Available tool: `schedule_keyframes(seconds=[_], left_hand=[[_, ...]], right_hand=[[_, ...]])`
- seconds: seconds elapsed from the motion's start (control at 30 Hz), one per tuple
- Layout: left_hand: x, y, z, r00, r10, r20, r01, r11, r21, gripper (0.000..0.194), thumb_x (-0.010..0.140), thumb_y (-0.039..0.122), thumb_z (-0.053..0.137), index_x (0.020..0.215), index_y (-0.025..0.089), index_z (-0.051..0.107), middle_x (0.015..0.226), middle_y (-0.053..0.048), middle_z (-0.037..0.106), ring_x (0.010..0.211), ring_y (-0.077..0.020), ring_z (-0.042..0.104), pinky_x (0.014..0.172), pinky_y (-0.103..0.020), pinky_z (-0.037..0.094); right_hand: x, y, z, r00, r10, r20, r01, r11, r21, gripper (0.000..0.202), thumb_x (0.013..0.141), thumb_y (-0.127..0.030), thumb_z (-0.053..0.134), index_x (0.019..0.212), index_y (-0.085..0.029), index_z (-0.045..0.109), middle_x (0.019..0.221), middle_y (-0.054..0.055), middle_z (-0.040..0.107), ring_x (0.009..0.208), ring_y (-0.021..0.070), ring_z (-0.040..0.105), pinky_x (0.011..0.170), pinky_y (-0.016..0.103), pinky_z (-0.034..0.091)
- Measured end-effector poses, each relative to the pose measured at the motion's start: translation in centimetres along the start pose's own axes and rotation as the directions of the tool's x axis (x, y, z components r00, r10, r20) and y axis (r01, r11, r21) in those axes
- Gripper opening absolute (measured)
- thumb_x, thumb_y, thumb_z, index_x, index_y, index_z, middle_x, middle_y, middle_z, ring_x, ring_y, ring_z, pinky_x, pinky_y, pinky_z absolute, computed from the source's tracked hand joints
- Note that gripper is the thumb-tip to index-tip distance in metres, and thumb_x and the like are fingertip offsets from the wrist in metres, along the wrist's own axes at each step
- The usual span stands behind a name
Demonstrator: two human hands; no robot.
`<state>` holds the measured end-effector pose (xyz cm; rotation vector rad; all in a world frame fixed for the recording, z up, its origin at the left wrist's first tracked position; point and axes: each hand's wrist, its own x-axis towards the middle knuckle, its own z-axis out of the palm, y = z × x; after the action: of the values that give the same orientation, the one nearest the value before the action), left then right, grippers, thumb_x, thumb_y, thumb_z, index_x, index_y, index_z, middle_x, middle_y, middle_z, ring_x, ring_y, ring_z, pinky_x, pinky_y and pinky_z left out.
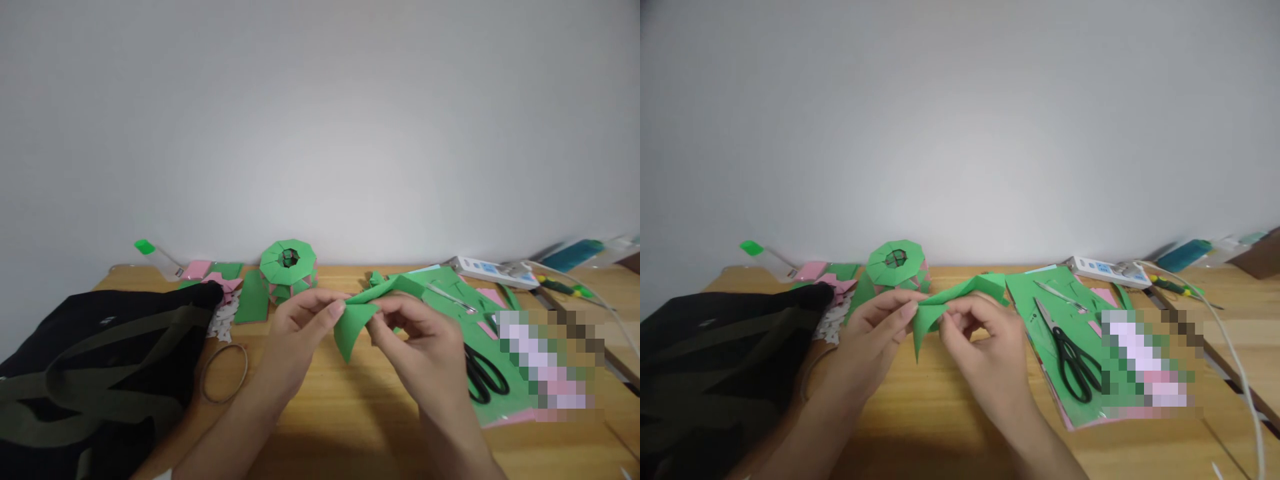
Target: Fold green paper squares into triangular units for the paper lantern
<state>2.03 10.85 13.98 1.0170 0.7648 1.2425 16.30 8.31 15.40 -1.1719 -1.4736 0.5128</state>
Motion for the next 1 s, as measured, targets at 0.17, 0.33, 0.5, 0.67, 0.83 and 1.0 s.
schedule_keyframes(seconds=[0.17,0.33,0.5,0.67,0.83,1.0], left_hand=[[0.1,-0.2,0.2,0.999,-0.039,0.028,0.037,0.997,0.072,0.018,0.074,0.037,0.075,0.083,0.022,0.079,0.076,-0.004,0.077,0.075,-0.0179,0.070,0.074,-0.026,0.057],[0.1,-0.5,0.3,1.000,-0.002,-0.027,0.004,0.996,0.085,0.017,0.072,0.037,0.077,0.071,0.021,0.078,0.065,-0.002,0.073,0.066,-0.0149,0.067,0.064,-0.023,0.055],[0.2,-0.8,0.4,0.993,-0.053,-0.102,0.052,0.999,-0.014,0.019,0.066,0.038,0.080,0.070,0.019,0.078,0.063,-0.002,0.072,0.064,-0.0132,0.065,0.063,-0.022,0.053],[0.3,-1.1,0.3,0.989,-0.049,-0.140,0.042,0.997,-0.057,0.022,0.066,0.041,0.080,0.069,0.019,0.077,0.065,-0.002,0.073,0.066,-0.0128,0.064,0.065,-0.022,0.052],[0.3,-0.8,0.3,0.994,0.000,-0.106,0.003,1.000,0.027,0.019,0.071,0.039,0.076,0.066,0.020,0.076,0.061,-0.001,0.071,0.064,-0.0134,0.064,0.063,-0.023,0.053],[0.3,-0.2,0.2,0.997,0.038,-0.067,-0.028,0.990,0.140,0.015,0.074,0.033,0.074,0.064,0.021,0.076,0.059,0.000,0.070,0.062,-0.0149,0.065,0.060,-0.024,0.054]], right_hand=[[0.1,-0.2,0.1,0.999,-0.020,0.026,0.020,1.000,-0.005,0.013,0.074,-0.009,0.059,0.065,-0.018,0.061,0.056,-0.003,0.058,0.049,0.0081,0.052,0.045,0.018,0.045],[0.1,-0.6,0.2,0.999,-0.022,0.045,0.025,0.998,-0.057,0.016,0.075,-0.010,0.058,0.061,-0.018,0.058,0.054,-0.003,0.054,0.048,0.0075,0.049,0.045,0.018,0.043],[-0.3,-0.8,0.5,1.000,-0.004,0.025,0.006,0.997,-0.071,0.018,0.076,-0.012,0.058,0.059,-0.018,0.059,0.052,-0.004,0.052,0.046,0.0076,0.046,0.042,0.019,0.039],[-0.8,-0.7,1.0,1.000,0.025,-0.010,-0.025,0.999,-0.046,0.018,0.078,-0.016,0.059,0.060,-0.018,0.061,0.051,-0.003,0.053,0.045,0.0082,0.047,0.041,0.020,0.039],[-0.5,-0.5,0.9,0.998,0.060,0.007,-0.060,0.998,-0.008,0.016,0.077,-0.017,0.061,0.061,-0.018,0.063,0.051,-0.003,0.056,0.043,0.0083,0.049,0.040,0.020,0.040],[-0.5,-0.4,0.5,0.999,-0.041,-0.025,0.035,0.977,-0.209,0.026,0.079,-0.019,0.064,0.054,-0.019,0.057,0.045,-0.005,0.051,0.040,0.0073,0.045,0.039,0.020,0.035]])
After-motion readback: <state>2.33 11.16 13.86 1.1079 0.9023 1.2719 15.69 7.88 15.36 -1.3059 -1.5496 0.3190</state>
